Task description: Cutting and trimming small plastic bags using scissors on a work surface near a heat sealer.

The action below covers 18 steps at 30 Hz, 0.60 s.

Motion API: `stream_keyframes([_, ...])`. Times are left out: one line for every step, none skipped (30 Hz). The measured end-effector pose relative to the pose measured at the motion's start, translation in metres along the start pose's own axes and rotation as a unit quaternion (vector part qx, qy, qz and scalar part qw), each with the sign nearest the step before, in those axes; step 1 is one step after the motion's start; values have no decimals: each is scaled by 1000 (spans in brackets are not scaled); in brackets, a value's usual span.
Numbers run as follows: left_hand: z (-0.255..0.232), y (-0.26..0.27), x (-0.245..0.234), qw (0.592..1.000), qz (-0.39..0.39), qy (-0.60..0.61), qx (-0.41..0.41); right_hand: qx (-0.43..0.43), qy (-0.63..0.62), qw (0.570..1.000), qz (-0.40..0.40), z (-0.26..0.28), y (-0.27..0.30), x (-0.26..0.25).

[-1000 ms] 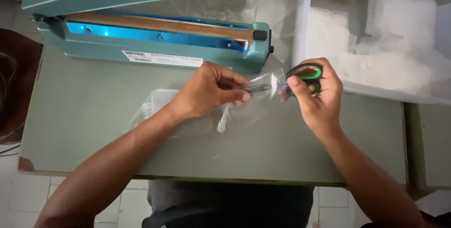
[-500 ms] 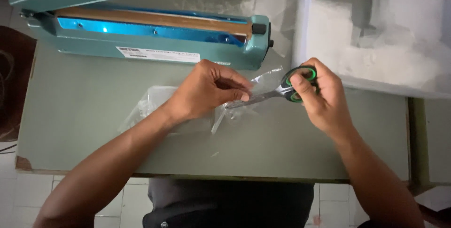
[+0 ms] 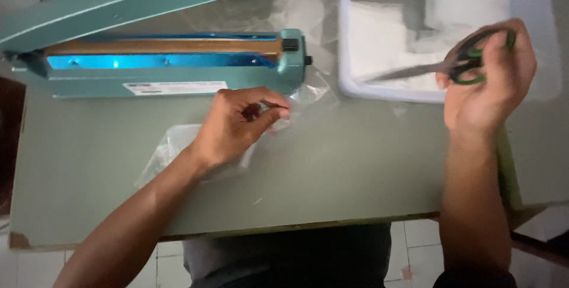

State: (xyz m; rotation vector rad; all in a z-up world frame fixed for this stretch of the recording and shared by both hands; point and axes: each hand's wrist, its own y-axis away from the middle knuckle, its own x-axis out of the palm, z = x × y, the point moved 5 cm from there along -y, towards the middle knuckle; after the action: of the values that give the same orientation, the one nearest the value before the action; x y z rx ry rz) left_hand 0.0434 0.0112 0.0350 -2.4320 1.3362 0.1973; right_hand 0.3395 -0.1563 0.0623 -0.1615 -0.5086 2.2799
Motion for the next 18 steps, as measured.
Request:
stream_keyframes([-2, 0, 4, 1000, 6, 0, 4, -3, 1, 1000, -6, -3, -2, -8])
stream_keyframes([0, 1, 5, 999, -5, 9, -37, 21, -31, 999, 27, -9, -6, -11])
stream_keyframes([2, 1, 6, 997, -15, 18, -79, 44, -63, 995, 61, -14, -9, -14])
stream_keyframes([2, 2, 9, 997, -11, 17, -73, 39, -61, 996, 56, -14, -5, -13])
stream_keyframes([3, 2, 11, 997, -20, 2, -73, 121, -102, 974, 159, -22, 1, 0])
stream_keyframes([4, 1, 13, 997, -29, -12, -72, 205, -139, 934, 256, -29, 10, 10])
stream_keyframes([2, -1, 15, 997, -25, -12, -65, 199, -137, 937, 251, -16, 13, 23])
stream_keyframes([0, 0, 16, 998, -23, 4, -60, 155, -59, 916, 364, -1, 23, 46])
stream_keyframes([0, 0, 17, 998, -21, 20, -55, 107, 20, 877, 469, 12, 35, 69])
stream_keyframes([1, 1, 18, 998, -17, 19, -50, 104, 23, 879, 465, 14, 38, 75])
stream_keyframes([2, 1, 18, 999, -19, 4, -32, 136, 39, 857, 495, 13, 44, 83])
stream_keyframes([2, 1, 19, 1000, -20, -9, -14, 168, 56, 834, 522, 12, 51, 90])
stream_keyframes([0, 0, 19, 1000, -15, -9, -8, 166, 59, 838, 517, 16, 50, 92])
stream_keyframes([1, 0, 20, 999, -26, -20, -38, 189, 72, 840, 504, 19, 49, 91])
stream_keyframes([3, 0, 20, 997, -37, -32, -68, 212, 85, 841, 490, 20, 49, 91])
stream_keyframes([4, -1, 19, 997, -33, -30, -65, 213, 88, 843, 486, 15, 43, 81])
stream_keyframes([4, -1, 18, 998, -36, -34, -45, 147, 85, 860, 481, 16, 36, 73])
stream_keyframes([5, -1, 16, 998, -42, -38, -27, 81, 81, 871, 477, 16, 29, 65])
